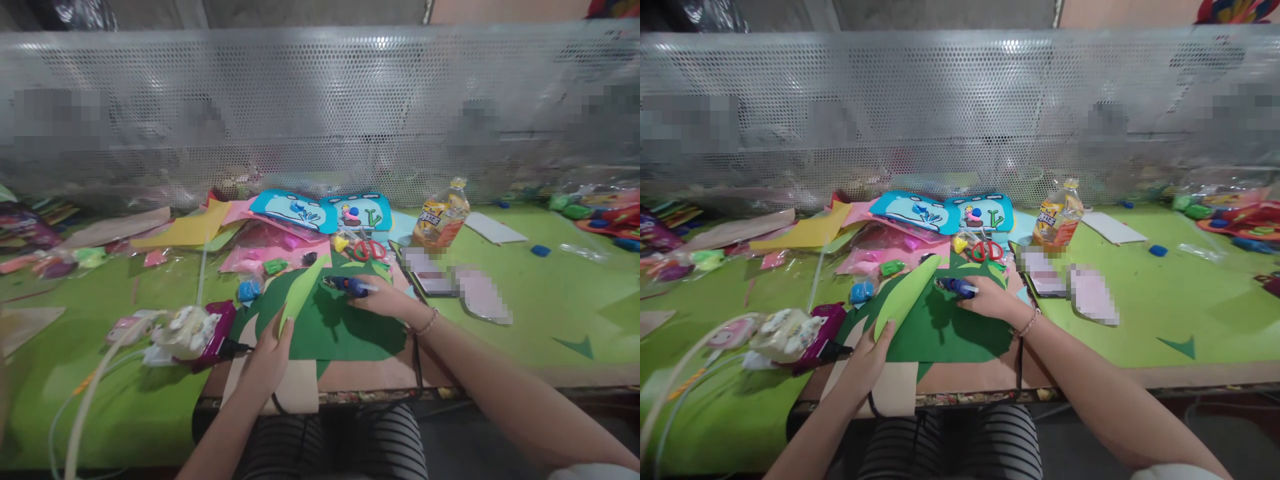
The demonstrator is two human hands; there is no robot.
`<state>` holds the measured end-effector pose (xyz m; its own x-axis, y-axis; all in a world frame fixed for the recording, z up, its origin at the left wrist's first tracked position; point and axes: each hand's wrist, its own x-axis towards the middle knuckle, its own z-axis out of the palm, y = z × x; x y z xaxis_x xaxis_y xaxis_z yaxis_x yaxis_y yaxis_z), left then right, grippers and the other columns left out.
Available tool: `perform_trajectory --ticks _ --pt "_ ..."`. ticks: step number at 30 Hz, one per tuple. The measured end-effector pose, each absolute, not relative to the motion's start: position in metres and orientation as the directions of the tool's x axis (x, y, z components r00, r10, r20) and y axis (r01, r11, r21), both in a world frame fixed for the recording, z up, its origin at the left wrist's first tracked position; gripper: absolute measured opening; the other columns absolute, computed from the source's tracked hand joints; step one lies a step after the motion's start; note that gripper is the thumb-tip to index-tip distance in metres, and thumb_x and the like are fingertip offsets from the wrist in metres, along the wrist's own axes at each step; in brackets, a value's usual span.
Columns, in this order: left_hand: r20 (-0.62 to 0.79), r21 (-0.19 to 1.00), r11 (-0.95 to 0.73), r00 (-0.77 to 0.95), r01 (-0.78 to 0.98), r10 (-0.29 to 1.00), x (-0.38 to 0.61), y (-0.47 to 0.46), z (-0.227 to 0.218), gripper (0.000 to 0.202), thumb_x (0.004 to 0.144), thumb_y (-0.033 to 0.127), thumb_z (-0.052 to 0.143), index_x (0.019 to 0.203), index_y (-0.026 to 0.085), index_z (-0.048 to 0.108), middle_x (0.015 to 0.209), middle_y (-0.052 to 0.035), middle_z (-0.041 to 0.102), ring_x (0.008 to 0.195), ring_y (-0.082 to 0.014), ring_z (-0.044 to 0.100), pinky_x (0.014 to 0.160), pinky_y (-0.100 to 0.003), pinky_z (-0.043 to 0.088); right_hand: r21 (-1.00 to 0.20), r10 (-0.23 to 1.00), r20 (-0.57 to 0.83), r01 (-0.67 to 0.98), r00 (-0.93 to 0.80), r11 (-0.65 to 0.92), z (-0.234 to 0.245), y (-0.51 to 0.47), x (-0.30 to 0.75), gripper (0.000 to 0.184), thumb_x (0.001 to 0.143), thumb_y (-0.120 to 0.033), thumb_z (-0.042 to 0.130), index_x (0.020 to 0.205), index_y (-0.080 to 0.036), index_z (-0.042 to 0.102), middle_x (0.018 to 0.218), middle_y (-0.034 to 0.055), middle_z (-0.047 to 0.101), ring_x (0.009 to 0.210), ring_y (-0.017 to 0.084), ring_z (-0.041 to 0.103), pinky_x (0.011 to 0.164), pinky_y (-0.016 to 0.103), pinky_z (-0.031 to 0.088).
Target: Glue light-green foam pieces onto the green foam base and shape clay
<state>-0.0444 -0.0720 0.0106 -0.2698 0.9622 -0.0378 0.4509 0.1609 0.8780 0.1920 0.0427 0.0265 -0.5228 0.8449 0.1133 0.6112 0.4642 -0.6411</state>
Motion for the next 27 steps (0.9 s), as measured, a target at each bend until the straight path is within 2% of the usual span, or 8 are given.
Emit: perform_trajectory --ticks 4,9,13,17,21,27 --pt "-0.016 0.88 0.138 -0.261 0.454 0.965 -0.044 -0.072 0.011 0.051 0.088 0.048 0.038 0.123 0.014 0.054 0.129 -0.0133 0.054 0.128 -0.0228 0.042 0.109 -0.036 0.028 -0.505 0.793 0.131 0.648 -0.595 0.57 0.028 0.044 0.194 0.033 0.071 -0.03 0.064 0.099 -0.014 0.062 0.091 0.0076 0.063 0.077 0.018 0.055 0.066 0.027 0.04" --pt "0.018 0.88 0.119 -0.284 0.46 0.959 -0.042 -0.073 0.012 0.048 0.087 0.046 0.041 0.123 0.017 0.055 0.129 -0.0111 0.055 0.128 -0.0218 0.042 0.108 -0.034 0.03 -0.41 0.748 0.13 0.652 -0.651 0.638 0.032 0.042 0.195 0.028 0.073 -0.035 0.064 0.092 -0.014 0.063 0.084 0.0076 0.061 0.074 0.019 0.054 0.063 0.027 0.039" --pt "-0.017 0.867 0.148 -0.267 0.477 0.963 -0.042 -0.073 0.014 0.05 0.089 0.044 0.037 0.126 0.015 0.052 0.133 -0.0116 0.051 0.129 -0.0211 0.04 0.11 -0.033 0.027 -0.527 0.794 0.133 0.637 -0.593 0.563 0.034 0.042 0.197 0.029 0.08 -0.04 0.058 0.093 -0.016 0.061 0.087 0.0075 0.064 0.076 0.019 0.057 0.066 0.028 0.042" --pt "-0.03 0.861 0.148 -0.242 0.486 0.97 -0.043 -0.072 0.015 0.052 0.089 0.044 0.034 0.13 0.016 0.049 0.135 -0.0108 0.05 0.13 -0.021 0.039 0.11 -0.033 0.026 -0.686 0.858 -0.029 0.634 -0.513 0.356 0.036 0.043 0.195 0.029 0.081 -0.045 0.054 0.087 -0.017 0.057 0.072 0.0025 0.063 0.056 0.015 0.058 0.053 0.026 0.044" --pt "-0.031 0.862 0.153 -0.251 0.483 0.967 -0.043 -0.072 0.012 0.052 0.089 0.046 0.035 0.13 0.016 0.049 0.135 -0.011 0.05 0.13 -0.0217 0.039 0.11 -0.034 0.026 -0.719 0.943 -0.051 0.667 -0.329 0.194 0.037 0.044 0.191 0.029 0.075 -0.044 0.059 0.082 -0.017 0.054 0.059 -0.0002 0.057 0.044 0.013 0.053 0.043 0.024 0.042" --pt "-0.002 0.871 0.122 -0.246 0.477 0.969 -0.044 -0.072 0.01 0.053 0.088 0.049 0.037 0.126 0.015 0.052 0.13 -0.0128 0.053 0.128 -0.0241 0.042 0.11 -0.039 0.027 -0.709 0.952 -0.005 0.672 -0.307 0.214 0.036 0.045 0.194 0.026 0.069 -0.04 0.06 0.082 -0.018 0.055 0.059 -0.0002 0.057 0.042 0.012 0.05 0.04 0.023 0.039"
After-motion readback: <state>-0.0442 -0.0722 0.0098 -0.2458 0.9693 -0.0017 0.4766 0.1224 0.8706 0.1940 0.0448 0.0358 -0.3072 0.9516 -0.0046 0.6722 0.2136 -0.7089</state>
